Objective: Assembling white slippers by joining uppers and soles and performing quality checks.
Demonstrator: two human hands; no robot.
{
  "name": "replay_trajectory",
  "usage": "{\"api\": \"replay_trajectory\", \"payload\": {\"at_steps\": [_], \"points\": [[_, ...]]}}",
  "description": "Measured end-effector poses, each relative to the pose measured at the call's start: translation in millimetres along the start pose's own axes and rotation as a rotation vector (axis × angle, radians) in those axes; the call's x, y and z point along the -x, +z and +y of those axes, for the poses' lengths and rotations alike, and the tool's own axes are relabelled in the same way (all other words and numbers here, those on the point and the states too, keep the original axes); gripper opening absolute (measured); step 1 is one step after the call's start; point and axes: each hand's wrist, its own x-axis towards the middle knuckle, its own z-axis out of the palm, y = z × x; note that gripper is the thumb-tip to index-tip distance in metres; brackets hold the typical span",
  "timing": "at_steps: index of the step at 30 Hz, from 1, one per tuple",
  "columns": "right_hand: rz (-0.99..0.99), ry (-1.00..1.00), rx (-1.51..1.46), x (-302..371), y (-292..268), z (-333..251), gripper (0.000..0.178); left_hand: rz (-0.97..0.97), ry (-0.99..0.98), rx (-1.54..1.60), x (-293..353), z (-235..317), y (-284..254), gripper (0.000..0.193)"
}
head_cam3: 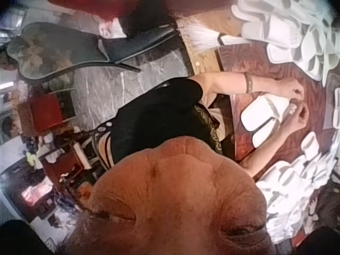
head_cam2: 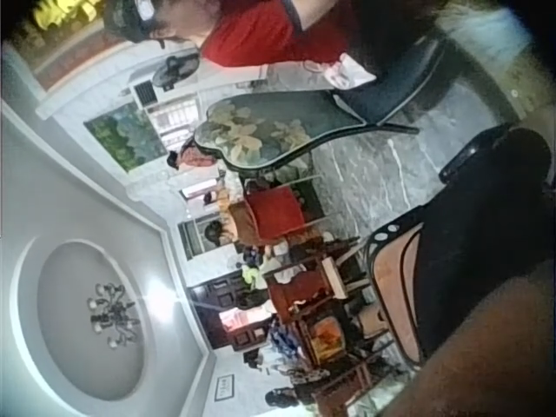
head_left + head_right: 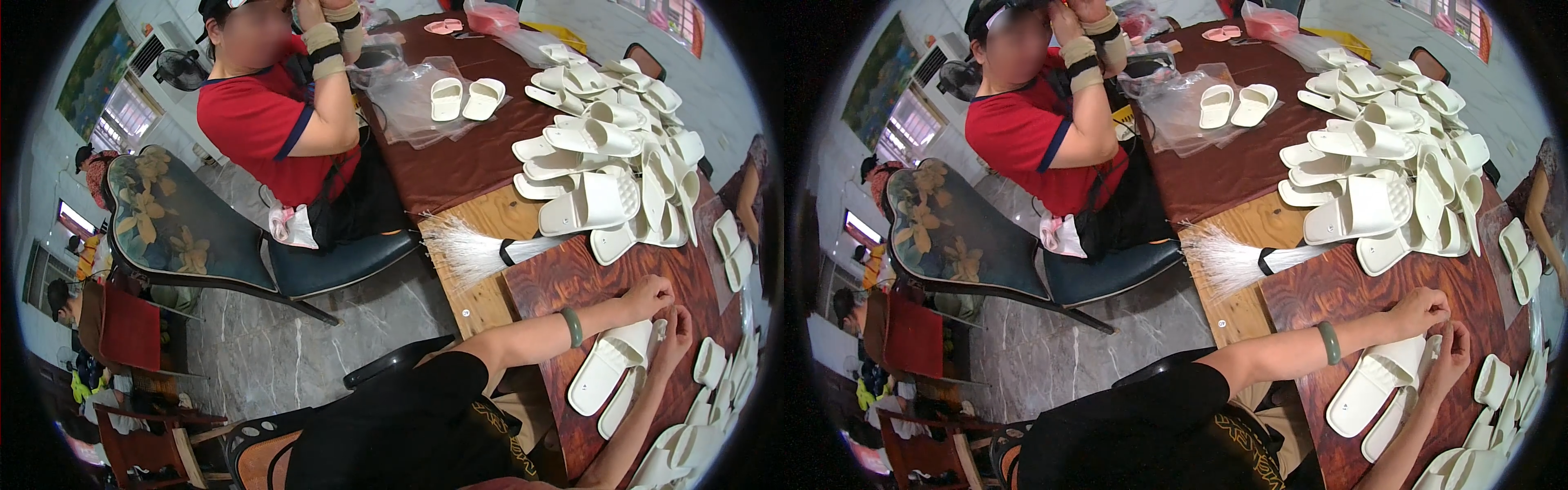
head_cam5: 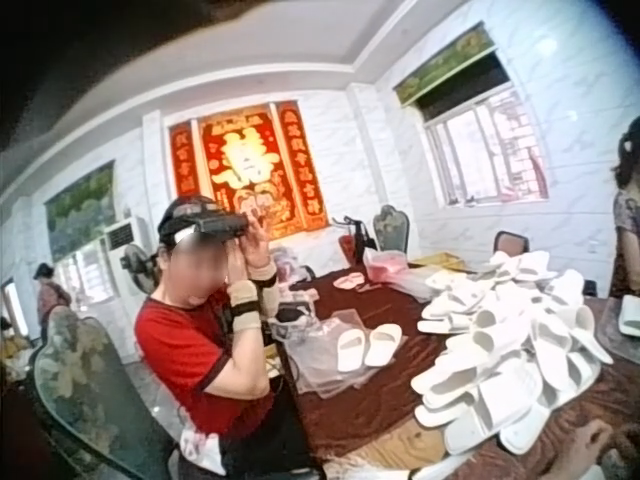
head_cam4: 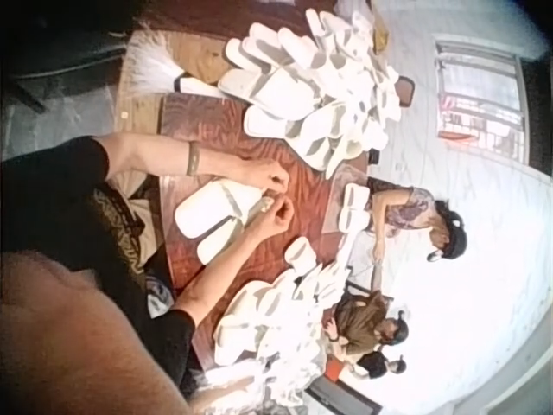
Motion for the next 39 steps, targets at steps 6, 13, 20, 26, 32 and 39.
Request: {"api": "replay_trajectory", "payload": {"at_steps": [6, 13, 20, 26, 32, 39], "points": [[0.021, 0.013, -0.023, -0.8, -0.4, 0.1, 0.010, -0.009, 0.050, -0.029, 0.1, -1.3, 0.6, 0.012], [0.010, 0.020, -0.125, -3.7, -5.4, 9.5, 0.010, -0.030, 0.009, -0.002, 0.6, 4.2, -0.8, 0.012], [0.005, -0.002, -0.049, -1.9, -2.9, 2.1, 0.010, -0.030, 0.051, -0.043, 0.3, 4.7, -0.7, 0.012], [0.016, -0.034, 0.012, -1.4, -0.3, -3.0, 0.009, -0.011, 0.061, -0.055, 0.4, 3.9, 0.9, 0.012], [-0.010, -0.146, 0.131, 0.8, -1.2, -6.3, 0.010, -0.039, 0.004, -0.025, 5.3, 5.2, 2.6, 0.012], [0.026, -0.077, 0.088, -1.0, -17.1, -16.5, 0.012, 0.154, 0.089, 0.149, -9.3, -7.7, 2.4, 0.008]]}}
